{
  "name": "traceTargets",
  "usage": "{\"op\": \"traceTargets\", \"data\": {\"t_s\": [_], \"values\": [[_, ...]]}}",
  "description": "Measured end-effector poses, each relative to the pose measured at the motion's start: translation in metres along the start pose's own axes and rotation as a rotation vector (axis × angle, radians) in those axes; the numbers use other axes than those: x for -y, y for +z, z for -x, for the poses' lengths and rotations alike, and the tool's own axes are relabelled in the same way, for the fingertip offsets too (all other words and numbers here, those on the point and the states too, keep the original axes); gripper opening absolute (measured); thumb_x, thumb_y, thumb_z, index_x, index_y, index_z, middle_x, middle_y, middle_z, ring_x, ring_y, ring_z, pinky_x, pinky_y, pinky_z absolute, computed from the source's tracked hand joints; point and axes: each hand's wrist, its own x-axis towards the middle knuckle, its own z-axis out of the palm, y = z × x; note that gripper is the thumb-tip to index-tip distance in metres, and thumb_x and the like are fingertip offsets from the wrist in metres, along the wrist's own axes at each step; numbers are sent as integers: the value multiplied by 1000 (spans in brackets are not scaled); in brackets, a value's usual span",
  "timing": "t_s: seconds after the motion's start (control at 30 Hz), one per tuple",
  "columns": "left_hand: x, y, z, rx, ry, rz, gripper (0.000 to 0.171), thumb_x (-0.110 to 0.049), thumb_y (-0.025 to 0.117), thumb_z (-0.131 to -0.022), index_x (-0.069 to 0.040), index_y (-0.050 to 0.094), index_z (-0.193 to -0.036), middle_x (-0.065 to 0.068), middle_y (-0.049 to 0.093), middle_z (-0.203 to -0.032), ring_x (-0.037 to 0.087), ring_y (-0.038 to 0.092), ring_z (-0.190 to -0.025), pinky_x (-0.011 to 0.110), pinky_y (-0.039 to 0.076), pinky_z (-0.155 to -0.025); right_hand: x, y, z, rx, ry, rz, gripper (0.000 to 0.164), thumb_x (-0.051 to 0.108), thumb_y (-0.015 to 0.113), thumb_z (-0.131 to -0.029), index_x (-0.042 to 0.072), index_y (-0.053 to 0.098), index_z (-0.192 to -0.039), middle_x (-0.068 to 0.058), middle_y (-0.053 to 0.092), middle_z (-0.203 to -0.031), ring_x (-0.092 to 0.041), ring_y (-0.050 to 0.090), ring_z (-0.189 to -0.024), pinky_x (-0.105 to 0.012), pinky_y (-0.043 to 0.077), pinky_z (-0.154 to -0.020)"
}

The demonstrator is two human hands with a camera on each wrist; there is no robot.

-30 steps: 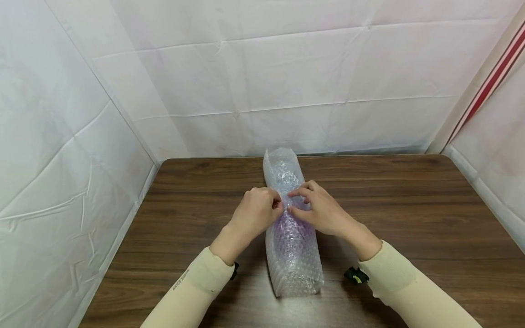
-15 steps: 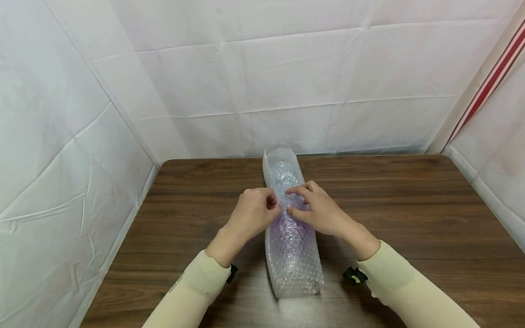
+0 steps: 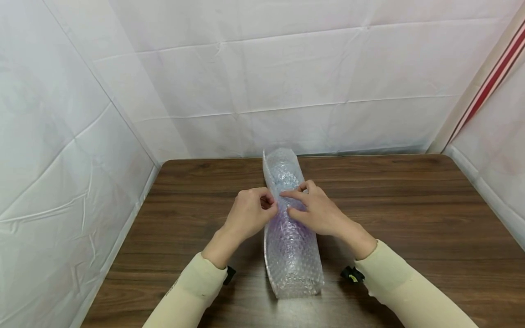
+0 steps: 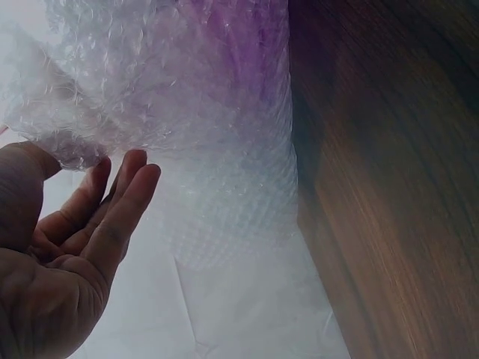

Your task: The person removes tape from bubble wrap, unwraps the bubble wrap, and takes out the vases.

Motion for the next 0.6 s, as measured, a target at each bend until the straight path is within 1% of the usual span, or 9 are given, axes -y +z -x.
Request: {"op": "traceTargets", "data": {"t_s": [0.1, 0.17, 0.33, 0.47, 0.6], "values": [[1, 0, 0, -1, -6, 0, 9, -11, 77, -88, -14, 71, -81, -2, 74, -79, 5, 66, -71, 20, 55, -63, 2, 1, -1, -5, 11, 23, 46, 33, 60, -100, 31, 61, -146, -12, 47, -129, -30, 49, -103, -33, 42, -64], [1, 0, 1, -2, -6, 0, 9, -11, 77, -88, -14, 71, -81, -2, 74, -79, 6, 66, -71, 20, 56, -63, 3, 2, -2, -17, 17, 35, 44, 36, 61, -100, 32, 63, -144, -12, 48, -129, -30, 50, -103, -33, 42, -63], [1, 0, 0, -7, -3, 1, 11, -13, 78, -88, -14, 71, -80, -2, 74, -79, 5, 67, -71, 20, 55, -63, 5, 6, -5, -64, 40, 59, 42, 48, 67, -97, 32, 67, -136, -12, 50, -128, -32, 54, -106, -36, 47, -65], [0, -1, 0, -9, 1, -2, 10, -12, 78, -87, -14, 71, -80, -2, 74, -79, 6, 67, -71, 20, 55, -63, 9, 8, -6, -77, 74, 59, 42, 49, 69, -94, 31, 67, -132, -12, 50, -126, -33, 55, -106, -39, 49, -65], [0, -1, 1, -10, 3, -1, 10, -11, 77, -87, -14, 71, -80, -2, 73, -79, 5, 66, -71, 20, 55, -63, 12, 11, -8, -81, 106, 56, 43, 51, 69, -92, 31, 67, -130, -11, 48, -125, -34, 53, -106, -39, 48, -65]]}}
